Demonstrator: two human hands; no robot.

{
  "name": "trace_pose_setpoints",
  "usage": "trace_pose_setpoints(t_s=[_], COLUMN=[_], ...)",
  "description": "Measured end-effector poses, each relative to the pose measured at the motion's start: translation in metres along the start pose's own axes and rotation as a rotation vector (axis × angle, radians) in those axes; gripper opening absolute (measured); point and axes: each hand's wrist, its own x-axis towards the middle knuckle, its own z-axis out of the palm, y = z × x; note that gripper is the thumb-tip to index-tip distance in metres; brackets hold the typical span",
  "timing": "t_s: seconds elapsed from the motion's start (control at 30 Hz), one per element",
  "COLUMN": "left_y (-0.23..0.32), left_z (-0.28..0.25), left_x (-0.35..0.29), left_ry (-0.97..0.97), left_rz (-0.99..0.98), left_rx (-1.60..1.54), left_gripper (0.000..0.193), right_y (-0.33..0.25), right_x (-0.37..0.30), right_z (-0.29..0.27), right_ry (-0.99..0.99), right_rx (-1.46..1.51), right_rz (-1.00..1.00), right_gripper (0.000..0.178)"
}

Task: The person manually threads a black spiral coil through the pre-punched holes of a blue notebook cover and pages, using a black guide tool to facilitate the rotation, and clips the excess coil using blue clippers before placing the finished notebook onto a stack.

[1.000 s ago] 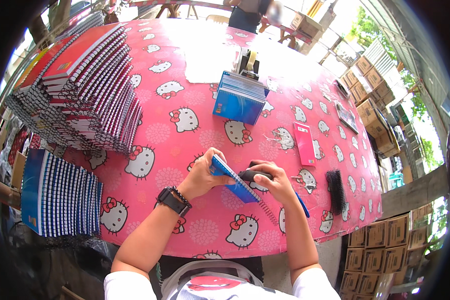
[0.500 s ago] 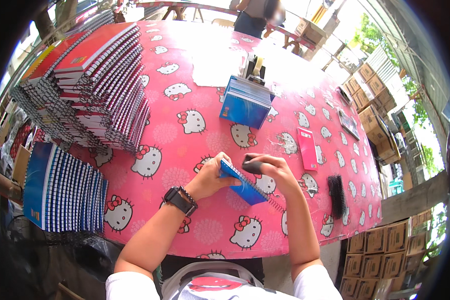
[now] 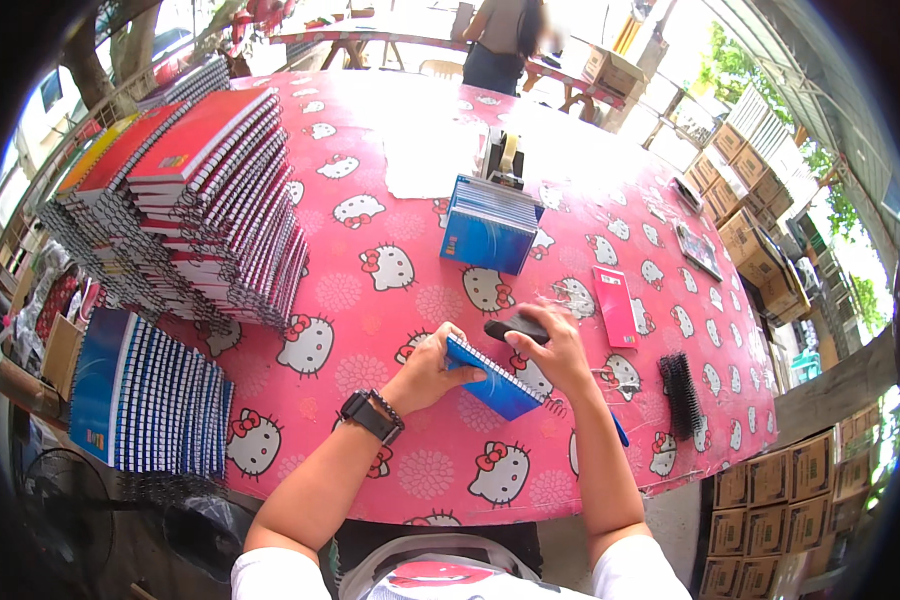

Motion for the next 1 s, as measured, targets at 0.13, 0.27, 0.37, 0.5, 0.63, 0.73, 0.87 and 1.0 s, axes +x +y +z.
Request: trace_pose_setpoints(t_s=[0.13,0.27,0.37,0.5,0.63,0.73,0.87,1.0], left_y=[0.01,0.039,0.052,0.067,0.078,0.084,0.092,0.095], left_z=[0.008,0.013,0.019,0.021,0.023,0.025,0.03,0.033], left_x=[-0.003,-0.009,-0.016,-0.027,-0.034,-0.038,-0.044,-0.047], left_ry=[0.162,0.175,0.192,0.233,0.258,0.277,0.27,0.266], left_rz=[0.074,0.11,0.141,0.188,0.251,0.275,0.324,0.329], left_rx=[0.072,-0.136,-0.289,-0.195,-0.058,-0.041,0.068,0.1], left_gripper=[0.03,0.019,0.013,0.015,0.015,0.016,0.015,0.015], right_y=[-0.039,-0.068,-0.068,-0.071,-0.077,-0.08,-0.079,-0.076], right_x=[-0.014,-0.032,-0.039,-0.046,-0.057,-0.061,-0.061,-0.062], right_z=[-0.015,-0.014,-0.013,-0.012,-0.018,-0.016,-0.014,-0.019], right_ry=[0.116,0.042,0.137,0.25,0.268,0.311,0.365,0.315], right_rx=[0.225,0.507,0.488,0.506,0.699,0.697,0.74,0.785], right_rz=[-0.092,-0.091,-0.189,-0.332,-0.248,-0.29,-0.316,-0.363], right_gripper=[0.042,0.031,0.024,0.026,0.025,0.025,0.023,0.021])
